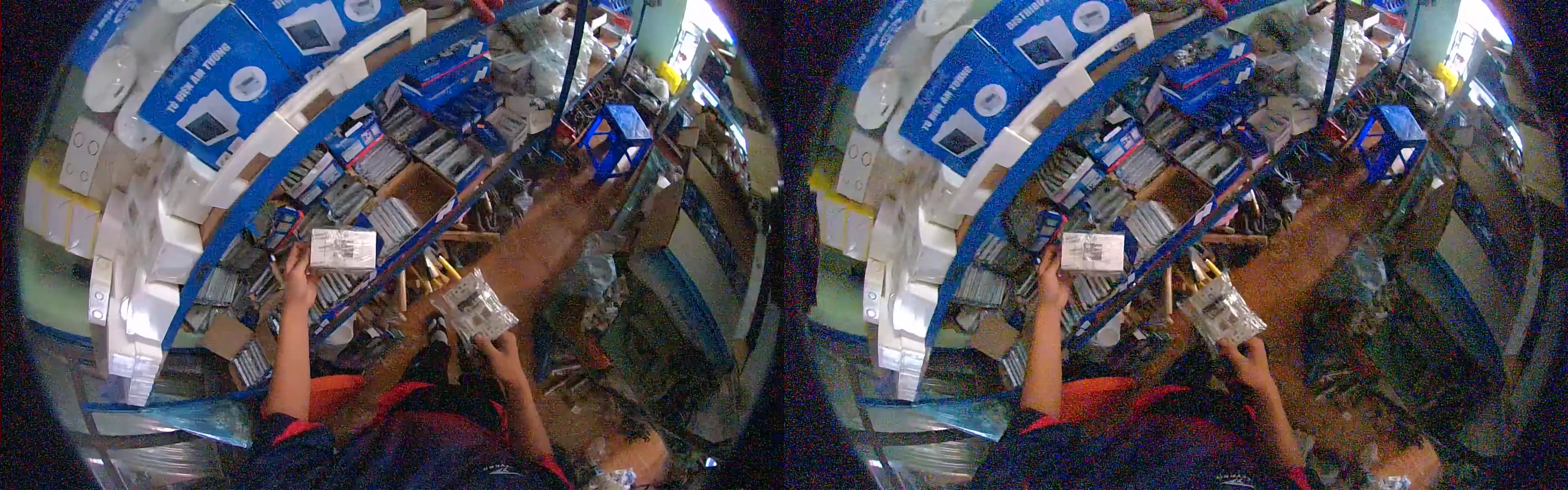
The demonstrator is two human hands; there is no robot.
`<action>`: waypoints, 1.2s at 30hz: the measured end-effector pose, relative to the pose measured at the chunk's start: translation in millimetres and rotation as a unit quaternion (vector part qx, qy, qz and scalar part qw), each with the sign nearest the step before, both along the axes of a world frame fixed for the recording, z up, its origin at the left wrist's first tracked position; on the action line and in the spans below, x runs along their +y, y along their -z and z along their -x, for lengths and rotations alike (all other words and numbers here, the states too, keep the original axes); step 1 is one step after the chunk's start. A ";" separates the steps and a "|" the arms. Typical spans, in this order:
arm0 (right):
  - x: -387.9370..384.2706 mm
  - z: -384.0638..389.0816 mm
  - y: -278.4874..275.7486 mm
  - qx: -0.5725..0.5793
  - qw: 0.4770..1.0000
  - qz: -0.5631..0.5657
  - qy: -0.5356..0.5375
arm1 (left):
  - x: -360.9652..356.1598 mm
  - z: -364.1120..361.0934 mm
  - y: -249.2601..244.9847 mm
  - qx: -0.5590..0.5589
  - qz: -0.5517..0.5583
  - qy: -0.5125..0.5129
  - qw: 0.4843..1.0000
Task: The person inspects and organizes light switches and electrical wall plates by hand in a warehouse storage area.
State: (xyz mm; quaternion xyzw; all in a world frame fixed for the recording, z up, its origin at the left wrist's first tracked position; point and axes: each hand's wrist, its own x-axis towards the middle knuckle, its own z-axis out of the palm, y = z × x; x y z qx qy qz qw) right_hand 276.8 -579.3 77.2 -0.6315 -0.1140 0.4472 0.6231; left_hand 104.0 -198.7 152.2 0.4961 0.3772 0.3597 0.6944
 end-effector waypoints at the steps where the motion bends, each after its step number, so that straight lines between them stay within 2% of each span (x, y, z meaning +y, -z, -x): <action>1: -0.3 0.9 -0.4 -0.002 1.000 0.010 0.010 | 12.5 3.4 -0.1 -0.004 0.002 -0.021 1.000; 3: -6.6 10.0 -0.9 0.001 0.999 0.036 0.033 | 31.7 5.0 0.7 -0.006 0.012 -0.061 0.998; 5: -8.5 11.6 -1.6 0.014 0.998 0.051 0.043 | 55.9 2.6 10.7 0.010 -0.079 -0.097 0.992; 7: -12.6 15.9 10.5 -0.005 0.997 0.060 0.055 | 115.6 -1.7 16.7 -0.074 0.033 -0.124 0.989; 9: -16.6 18.7 31.5 -0.064 0.994 0.062 0.066 | 168.9 -12.5 22.7 -0.130 0.007 -0.130 0.983; 10: -15.6 20.4 27.9 0.011 0.994 0.048 0.102 | 180.9 -23.2 16.0 -0.180 0.001 -0.118 0.977; 11: -19.4 25.5 48.3 -0.016 0.991 0.061 0.119 | 196.2 -35.0 12.6 -0.231 -0.004 -0.106 0.967; 12: -28.4 33.3 82.1 -0.044 0.987 0.074 0.136 | 222.3 -44.8 16.5 -0.094 -0.140 -0.078 0.983; 13: -28.7 36.4 102.2 -0.072 0.982 0.088 0.151 | 257.4 -51.6 27.4 0.044 -0.271 -0.047 0.960; 14: -15.1 29.3 66.2 -0.186 0.961 0.105 0.176 | 295.6 -54.4 41.3 0.180 -0.392 -0.015 0.902; 15: -13.9 31.6 76.4 -0.164 0.962 0.132 0.176 | 319.5 -61.4 43.2 0.310 -0.500 0.018 0.809; 17: -12.6 37.2 94.5 -0.120 0.959 0.184 0.177 | 354.2 -80.2 20.3 0.326 -0.327 0.055 0.885; 19: -2.8 29.9 84.4 0.004 0.971 0.170 0.167 | 375.0 -115.2 22.1 0.270 -0.187 -0.016 0.944; 20: 3.2 26.6 78.2 0.065 0.971 0.162 0.161 | 376.1 -139.9 39.3 0.206 -0.133 -0.105 0.964; 22: 11.9 34.8 91.2 -0.053 0.961 0.207 0.176 | 378.5 -160.0 63.4 0.153 -0.084 -0.211 0.962; 23: 14.9 38.7 97.6 -0.112 0.950 0.228 0.181 | 382.7 -161.9 69.8 0.154 -0.076 -0.229 0.958; 25: 21.2 42.4 109.6 -0.014 0.961 0.182 0.208 | 405.1 -155.0 74.5 0.193 -0.101 -0.190 0.957; 26: 25.1 44.3 112.2 0.036 0.962 0.157 0.222 | 425.2 -146.1 76.5 0.235 -0.133 -0.123 0.955; 28: 44.6 31.9 78.3 0.031 0.954 0.196 0.226 | 473.8 -126.9 80.4 0.320 -0.203 -0.002 0.926; 29: 52.9 25.6 66.6 0.026 0.949 0.215 0.229 | 472.6 -126.7 74.4 0.345 -0.227 0.038 0.910; 31: 57.0 21.6 70.3 -0.006 0.953 0.207 0.219 | 445.7 -144.4 71.3 0.270 -0.122 -0.035 0.955; 33: 57.6 20.6 75.4 -0.022 0.951 0.220 0.218 | 373.5 -163.2 52.3 0.199 -0.110 -0.069 0.971; 36: 59.8 21.7 88.8 -0.023 0.944 0.251 0.214 | 418.9 -162.0 79.4 0.324 -0.241 -0.035 0.914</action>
